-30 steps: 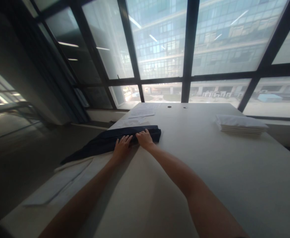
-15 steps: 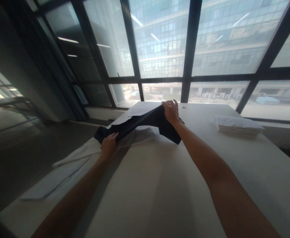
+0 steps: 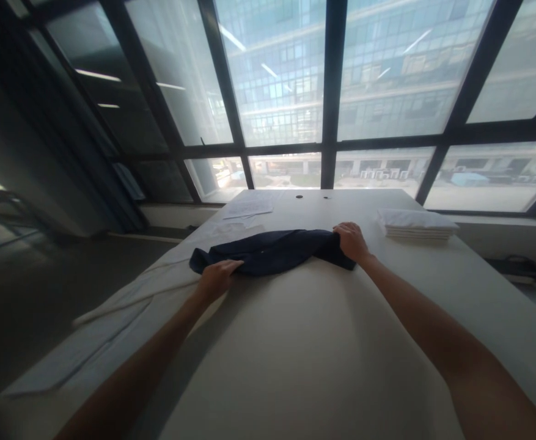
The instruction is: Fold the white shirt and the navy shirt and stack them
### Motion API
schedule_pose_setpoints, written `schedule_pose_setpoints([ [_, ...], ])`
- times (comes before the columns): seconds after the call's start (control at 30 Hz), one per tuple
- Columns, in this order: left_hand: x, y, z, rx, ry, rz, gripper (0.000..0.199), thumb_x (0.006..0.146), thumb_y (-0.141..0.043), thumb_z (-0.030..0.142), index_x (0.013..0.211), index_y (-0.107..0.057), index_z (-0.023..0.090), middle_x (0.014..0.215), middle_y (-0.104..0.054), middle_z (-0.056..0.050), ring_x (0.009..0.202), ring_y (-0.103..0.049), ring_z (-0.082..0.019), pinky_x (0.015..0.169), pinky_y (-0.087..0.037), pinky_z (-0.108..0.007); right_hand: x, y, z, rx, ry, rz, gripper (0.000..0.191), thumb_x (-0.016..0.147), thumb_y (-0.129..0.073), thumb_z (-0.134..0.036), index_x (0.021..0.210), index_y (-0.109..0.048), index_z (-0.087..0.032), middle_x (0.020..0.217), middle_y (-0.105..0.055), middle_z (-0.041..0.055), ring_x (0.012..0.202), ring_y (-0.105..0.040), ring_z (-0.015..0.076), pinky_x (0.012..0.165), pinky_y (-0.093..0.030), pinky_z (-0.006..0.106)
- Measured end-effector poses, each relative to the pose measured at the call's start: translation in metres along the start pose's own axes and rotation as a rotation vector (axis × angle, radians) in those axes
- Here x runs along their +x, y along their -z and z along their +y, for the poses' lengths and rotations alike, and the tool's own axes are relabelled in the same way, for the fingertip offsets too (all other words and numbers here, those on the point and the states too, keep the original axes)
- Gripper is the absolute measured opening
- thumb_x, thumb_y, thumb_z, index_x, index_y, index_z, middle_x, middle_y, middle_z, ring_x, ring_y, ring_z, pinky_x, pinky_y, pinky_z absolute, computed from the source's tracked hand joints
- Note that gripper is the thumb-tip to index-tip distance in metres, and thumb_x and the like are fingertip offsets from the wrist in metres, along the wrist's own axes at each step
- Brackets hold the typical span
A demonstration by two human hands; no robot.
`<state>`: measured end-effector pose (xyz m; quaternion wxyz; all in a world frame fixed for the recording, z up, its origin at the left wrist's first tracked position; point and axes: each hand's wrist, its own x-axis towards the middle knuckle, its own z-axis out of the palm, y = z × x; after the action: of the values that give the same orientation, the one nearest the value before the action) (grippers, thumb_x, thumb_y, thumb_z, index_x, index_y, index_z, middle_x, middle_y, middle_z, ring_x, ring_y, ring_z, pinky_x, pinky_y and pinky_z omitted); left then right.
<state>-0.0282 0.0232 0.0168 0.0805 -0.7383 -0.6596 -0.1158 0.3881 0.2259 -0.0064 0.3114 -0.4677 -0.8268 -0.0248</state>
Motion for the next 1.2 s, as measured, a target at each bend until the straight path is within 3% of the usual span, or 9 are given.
schedule_pose_setpoints([
  [0.17, -0.012, 0.006, 0.069, 0.033, -0.135, -0.118, 0.037, 0.095, -0.051, 0.016, 0.126, -0.067, 0.026, 0.108, -0.074, -0.008, 0.103, -0.070, -0.024, 0.089, -0.052, -0.032, -0.027, -0.019, 0.001, -0.063, -0.186, -0.054, 0.051, 0.084, -0.038, -0.008, 0.124, -0.070, -0.015, 0.143, -0.058, 0.0147, 0.138, -0.043, 0.0304, 0.116, -0.025, 0.052],
  [0.3, -0.027, 0.003, 0.116, 0.053, -0.167, -0.166, 0.038, 0.095, -0.045, 0.010, 0.125, -0.066, 0.022, 0.107, -0.073, -0.012, 0.099, -0.069, -0.024, 0.084, -0.052, -0.032, -0.051, -0.033, -0.011, -0.142, -0.312, -0.045, 0.062, 0.085, -0.037, -0.010, 0.146, -0.052, -0.010, 0.159, -0.037, 0.0190, 0.148, -0.029, 0.0330, 0.117, -0.024, 0.057],
  [0.4, -0.036, 0.000, 0.137, 0.012, -0.171, -0.203, 0.041, 0.096, -0.044, 0.011, 0.131, -0.062, 0.023, 0.112, -0.073, -0.012, 0.102, -0.069, -0.023, 0.085, -0.053, -0.031, -0.069, -0.037, -0.028, -0.152, -0.273, 0.050, 0.068, 0.085, -0.040, -0.012, 0.154, -0.039, -0.011, 0.163, -0.029, 0.0180, 0.151, -0.022, 0.0329, 0.118, -0.023, 0.055],
  [0.6, -0.058, -0.008, 0.172, -0.124, -0.267, -0.197, 0.055, 0.092, -0.044, 0.007, 0.146, -0.050, 0.018, 0.133, -0.066, -0.012, 0.114, -0.067, -0.024, 0.093, -0.054, -0.035, -0.097, -0.036, -0.070, -0.032, -0.096, 0.045, 0.055, 0.098, -0.031, -0.021, 0.152, -0.044, -0.014, 0.163, -0.030, 0.0166, 0.151, -0.023, 0.0277, 0.120, -0.024, 0.047],
  [0.83, -0.094, -0.005, 0.217, -0.362, -0.435, -0.269, 0.053, 0.090, -0.051, 0.013, 0.142, -0.056, 0.019, 0.144, -0.058, -0.013, 0.134, -0.054, -0.027, 0.109, -0.046, -0.040, -0.114, -0.025, -0.099, 0.042, -0.115, -0.182, 0.056, 0.099, -0.047, -0.039, 0.150, -0.048, -0.017, 0.163, -0.030, 0.0160, 0.151, -0.023, 0.0316, 0.120, -0.022, 0.047],
  [0.93, -0.106, 0.009, 0.226, -0.555, -0.555, -0.342, 0.051, 0.089, -0.060, 0.024, 0.141, -0.059, 0.024, 0.142, -0.060, -0.010, 0.130, -0.058, -0.028, 0.109, -0.046, -0.038, -0.119, -0.018, -0.105, 0.051, -0.145, -0.309, 0.056, 0.096, -0.050, -0.032, 0.150, -0.050, -0.017, 0.159, -0.038, 0.0172, 0.150, -0.027, 0.0319, 0.120, -0.021, 0.047],
  [1.03, -0.096, 0.025, 0.219, -0.747, -0.569, -0.434, 0.036, 0.094, -0.056, 0.029, 0.127, -0.070, 0.023, 0.113, -0.076, -0.005, 0.099, -0.073, -0.021, 0.092, -0.053, -0.029, -0.126, -0.010, -0.106, 0.065, -0.139, -0.348, 0.057, 0.093, -0.050, -0.026, 0.150, -0.050, -0.017, 0.159, -0.038, 0.0170, 0.151, -0.027, 0.0298, 0.121, -0.019, 0.047],
  [1.1, -0.070, 0.029, 0.203, -0.785, -0.413, -0.340, 0.031, 0.096, -0.052, 0.029, 0.116, -0.075, 0.021, 0.096, -0.078, -0.003, 0.083, -0.073, -0.019, 0.083, -0.054, -0.028, -0.135, -0.003, -0.102, 0.092, -0.109, -0.374, 0.059, 0.091, -0.050, -0.024, 0.150, -0.049, -0.017, 0.160, -0.036, 0.0161, 0.151, -0.026, 0.0279, 0.122, -0.018, 0.045],
  [1.2, -0.016, 0.022, 0.169, -0.811, -0.074, -0.007, 0.028, 0.088, -0.058, 0.021, 0.109, -0.076, 0.020, 0.113, -0.075, -0.008, 0.107, -0.068, -0.025, 0.102, -0.047, -0.036, -0.152, 0.011, -0.088, 0.135, -0.061, -0.407, 0.064, 0.088, -0.051, -0.021, 0.151, -0.048, -0.020, 0.161, -0.035, 0.0123, 0.151, -0.025, 0.0258, 0.122, -0.016, 0.047],
])
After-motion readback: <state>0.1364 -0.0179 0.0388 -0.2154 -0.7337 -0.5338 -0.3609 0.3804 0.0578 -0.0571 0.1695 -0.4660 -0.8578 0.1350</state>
